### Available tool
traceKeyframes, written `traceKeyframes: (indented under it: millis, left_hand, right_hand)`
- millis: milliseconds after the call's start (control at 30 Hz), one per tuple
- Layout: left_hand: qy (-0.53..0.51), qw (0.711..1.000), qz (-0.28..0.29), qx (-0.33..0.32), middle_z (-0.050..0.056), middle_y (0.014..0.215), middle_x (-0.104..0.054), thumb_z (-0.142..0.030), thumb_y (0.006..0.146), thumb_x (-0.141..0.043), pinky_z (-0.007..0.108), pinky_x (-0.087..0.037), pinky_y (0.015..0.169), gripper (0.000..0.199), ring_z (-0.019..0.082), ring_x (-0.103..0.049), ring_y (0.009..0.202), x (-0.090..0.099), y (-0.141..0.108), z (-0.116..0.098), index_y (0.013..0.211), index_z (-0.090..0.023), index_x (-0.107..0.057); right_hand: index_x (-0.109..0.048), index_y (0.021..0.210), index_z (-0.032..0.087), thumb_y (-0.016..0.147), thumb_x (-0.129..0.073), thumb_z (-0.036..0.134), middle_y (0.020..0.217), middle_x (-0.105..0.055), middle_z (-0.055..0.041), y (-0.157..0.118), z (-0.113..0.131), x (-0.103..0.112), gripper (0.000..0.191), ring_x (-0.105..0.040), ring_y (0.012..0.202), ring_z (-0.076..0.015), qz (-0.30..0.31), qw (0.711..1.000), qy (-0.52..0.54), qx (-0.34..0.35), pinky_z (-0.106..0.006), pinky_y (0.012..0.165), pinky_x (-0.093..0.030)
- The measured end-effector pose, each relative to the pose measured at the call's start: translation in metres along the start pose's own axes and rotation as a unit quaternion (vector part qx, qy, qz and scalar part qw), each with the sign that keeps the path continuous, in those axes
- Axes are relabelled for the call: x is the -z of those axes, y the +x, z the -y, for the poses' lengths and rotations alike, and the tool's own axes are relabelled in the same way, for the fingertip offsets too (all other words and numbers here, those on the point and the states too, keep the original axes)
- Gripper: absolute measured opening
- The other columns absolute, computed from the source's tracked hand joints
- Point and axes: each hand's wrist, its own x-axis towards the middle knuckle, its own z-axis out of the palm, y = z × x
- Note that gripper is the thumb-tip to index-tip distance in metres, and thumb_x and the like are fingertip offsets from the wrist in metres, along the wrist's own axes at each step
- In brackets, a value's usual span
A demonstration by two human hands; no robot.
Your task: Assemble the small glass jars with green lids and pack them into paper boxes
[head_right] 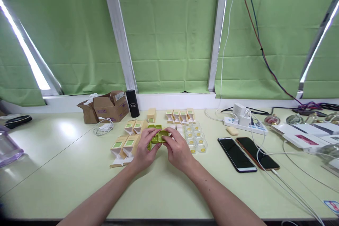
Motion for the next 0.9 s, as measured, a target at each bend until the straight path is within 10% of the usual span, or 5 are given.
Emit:
traceKeyframes:
  millis: [233, 500, 900]
  left_hand:
    - [-0.027, 0.999, 0.006, 0.021, 0.014, 0.133, -0.061, -0.027, 0.106, -0.058, 0.048, -0.056, 0.104, 0.047, 0.03, -0.059, 0.125, 0.003, 0.002, -0.005, 0.152, -0.026, -0.054]
    - [-0.022, 0.999, 0.011, 0.026, 0.014, 0.132, -0.062, -0.023, 0.106, -0.054, 0.047, -0.056, 0.103, 0.04, 0.029, -0.059, 0.124, 0.003, 0.002, -0.006, 0.146, -0.025, -0.056]
    - [-0.026, 0.997, 0.056, 0.041, 0.012, 0.134, -0.058, -0.017, 0.096, -0.068, 0.051, -0.056, 0.106, 0.06, 0.031, -0.059, 0.126, -0.001, -0.001, -0.003, 0.152, -0.031, -0.052]
  right_hand:
    - [-0.068, 0.123, 0.023, 0.107, -0.054, 0.02, 0.133, -0.07, -0.0164, -0.002, 0.001, -0.003, 0.022, -0.069, 0.128, -0.0288, -0.018, 0.995, 0.047, -0.083, -0.045, 0.1, -0.065]
    - [-0.061, 0.096, 0.023, 0.111, -0.047, 0.054, 0.086, -0.071, -0.0032, 0.001, -0.002, -0.007, 0.037, -0.072, 0.073, -0.0193, -0.006, 0.939, 0.197, -0.28, -0.032, 0.07, -0.062]
    - [-0.057, 0.084, 0.025, 0.1, -0.048, 0.079, 0.064, -0.064, 0.001, 0.003, 0.001, -0.011, 0.057, -0.061, 0.057, -0.0181, 0.029, 0.88, 0.29, -0.374, -0.03, 0.058, -0.051]
